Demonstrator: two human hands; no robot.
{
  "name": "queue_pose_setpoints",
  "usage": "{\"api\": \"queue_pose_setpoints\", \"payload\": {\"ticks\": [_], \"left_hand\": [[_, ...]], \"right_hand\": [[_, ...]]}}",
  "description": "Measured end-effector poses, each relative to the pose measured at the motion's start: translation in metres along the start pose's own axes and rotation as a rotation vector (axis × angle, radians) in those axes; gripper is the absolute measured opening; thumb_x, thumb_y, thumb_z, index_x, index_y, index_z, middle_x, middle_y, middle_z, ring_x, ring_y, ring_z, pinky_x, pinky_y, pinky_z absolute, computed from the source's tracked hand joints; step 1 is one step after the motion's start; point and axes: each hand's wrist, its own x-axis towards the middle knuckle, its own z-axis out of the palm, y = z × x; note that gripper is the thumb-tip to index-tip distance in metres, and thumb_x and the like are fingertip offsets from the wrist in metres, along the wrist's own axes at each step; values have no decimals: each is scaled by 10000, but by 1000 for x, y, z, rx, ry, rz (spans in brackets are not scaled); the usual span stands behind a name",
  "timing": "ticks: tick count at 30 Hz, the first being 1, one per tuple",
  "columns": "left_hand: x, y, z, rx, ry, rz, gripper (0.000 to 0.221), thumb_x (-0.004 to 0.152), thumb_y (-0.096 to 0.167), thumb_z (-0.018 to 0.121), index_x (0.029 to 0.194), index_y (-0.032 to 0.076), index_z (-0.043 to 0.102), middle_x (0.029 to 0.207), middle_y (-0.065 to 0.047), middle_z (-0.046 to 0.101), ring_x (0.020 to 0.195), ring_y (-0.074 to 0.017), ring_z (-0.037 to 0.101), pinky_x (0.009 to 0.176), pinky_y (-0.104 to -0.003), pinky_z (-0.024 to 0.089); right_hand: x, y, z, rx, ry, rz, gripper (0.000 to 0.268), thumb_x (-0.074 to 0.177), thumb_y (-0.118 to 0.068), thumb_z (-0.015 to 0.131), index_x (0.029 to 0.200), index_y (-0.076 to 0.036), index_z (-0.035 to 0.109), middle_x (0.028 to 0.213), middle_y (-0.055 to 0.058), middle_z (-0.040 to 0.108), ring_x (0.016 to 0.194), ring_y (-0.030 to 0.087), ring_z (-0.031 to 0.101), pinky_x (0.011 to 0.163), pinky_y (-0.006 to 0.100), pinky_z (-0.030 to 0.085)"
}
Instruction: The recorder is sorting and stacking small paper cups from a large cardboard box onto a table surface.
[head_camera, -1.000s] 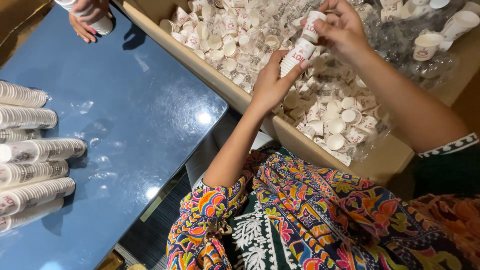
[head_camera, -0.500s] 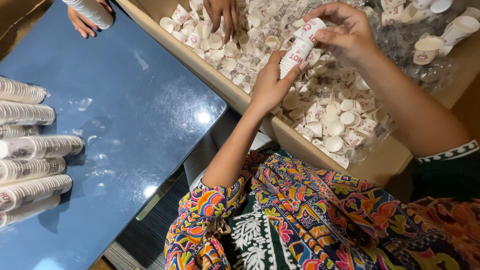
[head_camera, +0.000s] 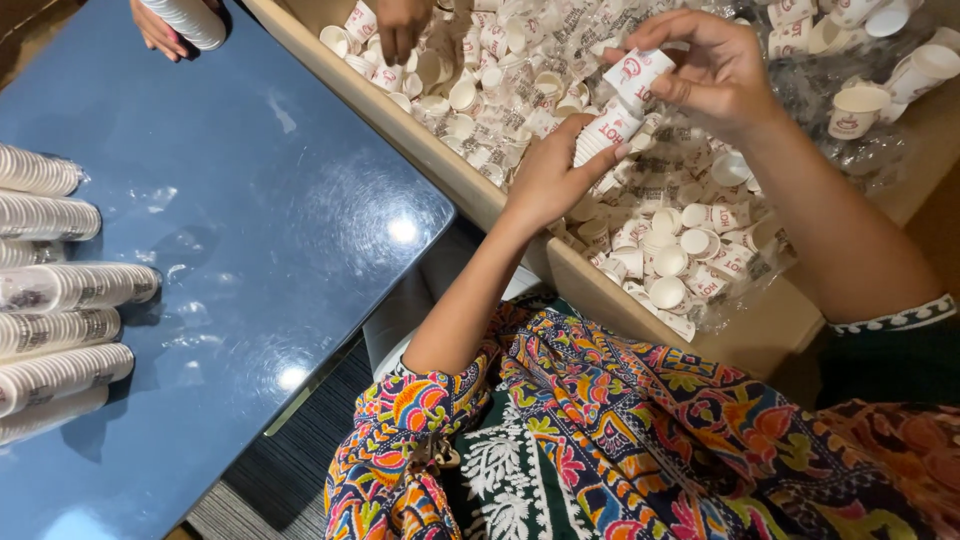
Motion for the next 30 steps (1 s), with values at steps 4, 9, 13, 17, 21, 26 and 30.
{"api": "queue_pose_setpoints", "payload": {"ticks": [4,9,13,17,21,26,30], "left_hand": [[-1,5,-1,7,-11,-19,550,875,507,717,1212,78,648,853,-136,771,779,-275,769,720,-397,573],[-1,0,0,-33,73,45,535,901,476,720,1226,61,629,894,-144,771,817,-277,771,738,-399,578],[-4,-3,2,-72,165,107,526,936,440,711,1253,35,600,991,-169,761,893,-294,762,784,-401,579],[-5,-1,0,-105,147,121,576,955,424,698,1309,0,534,1072,-191,736,968,-310,750,833,-400,573],[-5,-10,3,-117,127,219,607,990,414,681,1375,-18,498,1113,-199,725,1011,-310,743,862,-398,569],[-1,3,-1,-122,141,133,551,982,407,676,1332,-3,561,1032,-175,749,919,-287,757,803,-382,576],[-2,4,2,-219,185,37,538,984,408,640,1330,4,557,986,-147,757,856,-267,762,757,-361,581]], "right_hand": [[2,-17,7,-34,-8,43,231,1059,-15,701,1272,25,620,1328,131,636,1318,310,654,1137,382,571],[0,-22,4,-331,-90,95,310,1002,6,708,1304,28,640,1363,139,623,1294,240,624,1132,354,548],[0,-23,9,-243,-35,191,326,1006,3,702,1329,-2,657,1416,123,626,1269,195,629,1143,339,556],[1,-19,16,-410,-64,180,400,991,-5,711,1387,-12,651,1436,138,643,1318,193,628,1145,331,529],[-1,-10,16,-362,-99,235,403,1018,-35,675,1418,-23,623,1462,129,632,1275,156,623,1110,304,515],[3,1,21,-238,-36,249,409,1041,-31,643,1448,-40,602,1443,123,654,1261,187,658,1094,339,557],[-11,39,17,110,309,365,215,1138,-116,580,1322,-43,664,1251,85,704,1131,161,698,952,320,605]]}}
